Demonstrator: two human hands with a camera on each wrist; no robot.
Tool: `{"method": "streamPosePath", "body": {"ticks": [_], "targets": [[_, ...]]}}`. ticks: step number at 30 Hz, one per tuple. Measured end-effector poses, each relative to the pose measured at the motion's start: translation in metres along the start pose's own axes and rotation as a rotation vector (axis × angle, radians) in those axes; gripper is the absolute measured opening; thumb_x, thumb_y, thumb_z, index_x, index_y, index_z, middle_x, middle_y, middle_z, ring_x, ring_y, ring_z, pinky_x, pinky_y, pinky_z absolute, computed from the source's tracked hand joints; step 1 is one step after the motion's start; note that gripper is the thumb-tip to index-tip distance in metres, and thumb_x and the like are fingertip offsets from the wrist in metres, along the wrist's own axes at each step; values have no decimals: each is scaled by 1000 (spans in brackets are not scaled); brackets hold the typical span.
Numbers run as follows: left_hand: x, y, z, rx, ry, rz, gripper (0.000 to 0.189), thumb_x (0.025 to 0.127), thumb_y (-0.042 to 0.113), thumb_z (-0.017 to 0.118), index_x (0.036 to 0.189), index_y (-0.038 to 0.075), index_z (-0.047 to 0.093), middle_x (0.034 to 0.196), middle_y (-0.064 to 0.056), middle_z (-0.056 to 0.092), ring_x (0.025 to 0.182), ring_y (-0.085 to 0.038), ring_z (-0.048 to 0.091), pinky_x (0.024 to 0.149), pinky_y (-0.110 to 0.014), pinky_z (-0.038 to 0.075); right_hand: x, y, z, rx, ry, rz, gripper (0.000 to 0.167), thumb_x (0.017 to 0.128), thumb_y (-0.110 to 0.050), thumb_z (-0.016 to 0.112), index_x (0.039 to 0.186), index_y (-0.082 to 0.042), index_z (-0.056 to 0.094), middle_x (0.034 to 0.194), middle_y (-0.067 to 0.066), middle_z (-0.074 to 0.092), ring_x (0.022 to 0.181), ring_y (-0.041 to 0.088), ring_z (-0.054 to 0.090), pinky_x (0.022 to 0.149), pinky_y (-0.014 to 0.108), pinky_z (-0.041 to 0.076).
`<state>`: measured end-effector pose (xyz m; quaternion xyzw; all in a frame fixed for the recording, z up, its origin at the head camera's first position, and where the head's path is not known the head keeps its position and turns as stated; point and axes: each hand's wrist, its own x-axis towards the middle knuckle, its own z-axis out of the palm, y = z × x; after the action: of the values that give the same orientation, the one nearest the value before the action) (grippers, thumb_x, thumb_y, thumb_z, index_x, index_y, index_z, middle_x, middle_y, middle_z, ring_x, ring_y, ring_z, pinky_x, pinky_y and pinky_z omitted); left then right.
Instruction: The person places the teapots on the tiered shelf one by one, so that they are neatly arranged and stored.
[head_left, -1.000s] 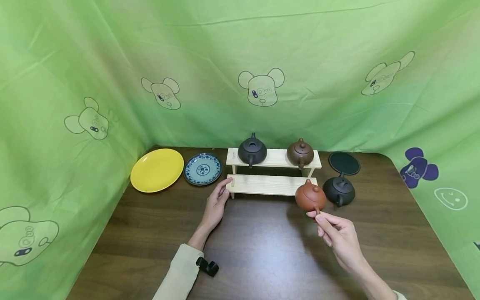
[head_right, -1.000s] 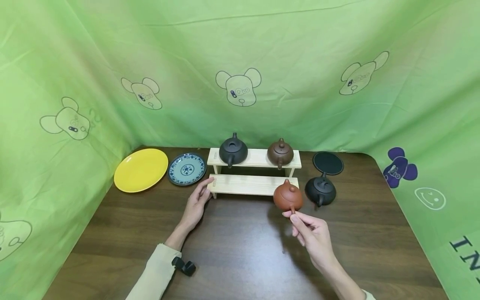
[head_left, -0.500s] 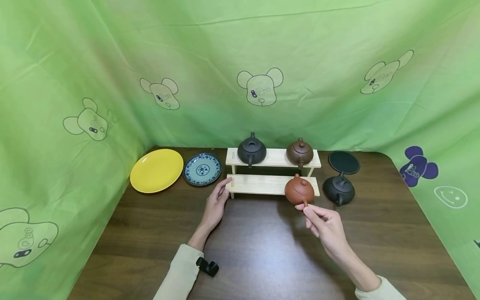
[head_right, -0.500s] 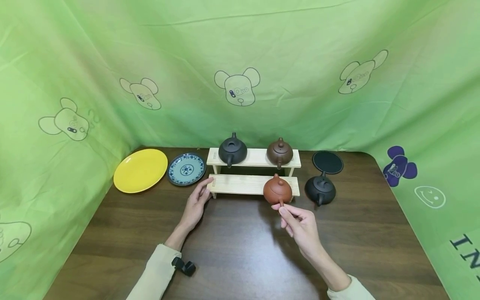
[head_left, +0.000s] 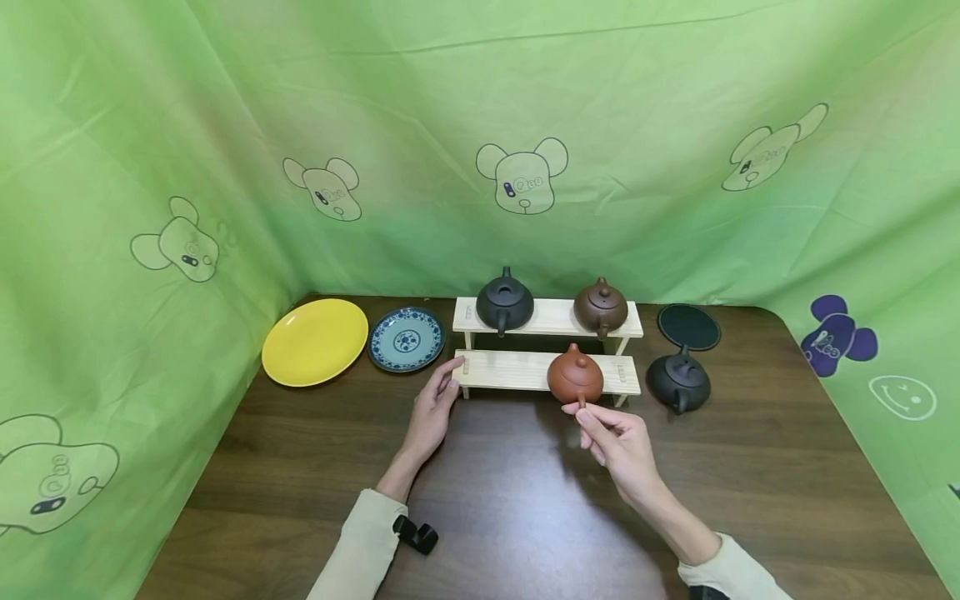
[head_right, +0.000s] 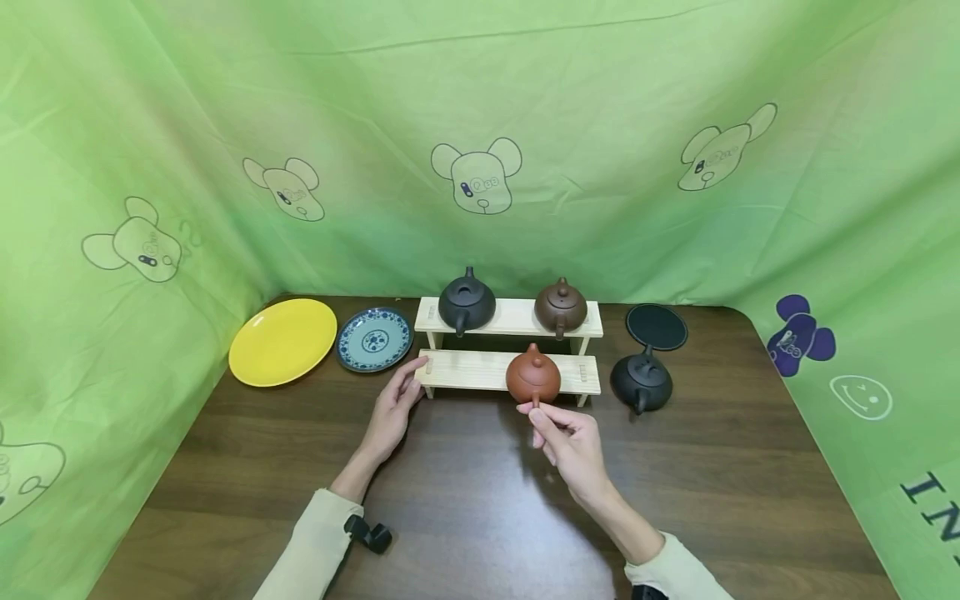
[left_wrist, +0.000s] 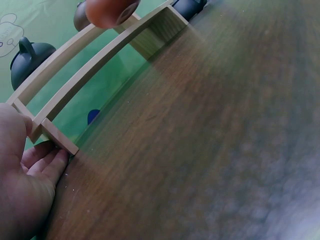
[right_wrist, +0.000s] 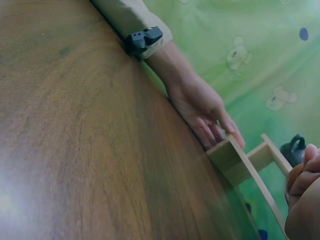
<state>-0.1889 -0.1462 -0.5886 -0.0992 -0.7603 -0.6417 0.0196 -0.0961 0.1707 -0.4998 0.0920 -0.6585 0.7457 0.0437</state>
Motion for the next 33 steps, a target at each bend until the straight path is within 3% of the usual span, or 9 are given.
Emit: {"method": "streamPosePath", "body": {"ticks": [7,20,25,33], "targets": [[0,-1,0,-5,5,-4,43,118,21,54,158,35,61,164,-1,59,152,-22,54,126,-48,43,6,7,12,-7,-12,12,23,110,4,62,115,25,68,64,-4,58,48,-2,35,41,42,14],[0,3,1,-1,5,6,42,118,22,54,159,32,60,166,-3,57,155,-25,51,127,-46,42,16,22,30,-3,-51,-29,21,109,6,62,114,25,69,64,-3,59,46,1,34,37,38,18],[-1,5,1,0,19,42,41,118,24,54,159,27,61,163,-7,60,151,-24,56,123,-38,47,20,24,38,-10,-54,-17,21,110,3,63,115,21,73,64,-5,59,47,-3,37,35,28,23],[1,2,1,-10,9,-31,43,118,18,54,157,34,62,163,2,60,151,-14,54,125,-38,43,26,28,53,-13,-67,-23,20,109,3,63,115,17,76,65,-7,60,46,-3,38,36,20,29]]}}
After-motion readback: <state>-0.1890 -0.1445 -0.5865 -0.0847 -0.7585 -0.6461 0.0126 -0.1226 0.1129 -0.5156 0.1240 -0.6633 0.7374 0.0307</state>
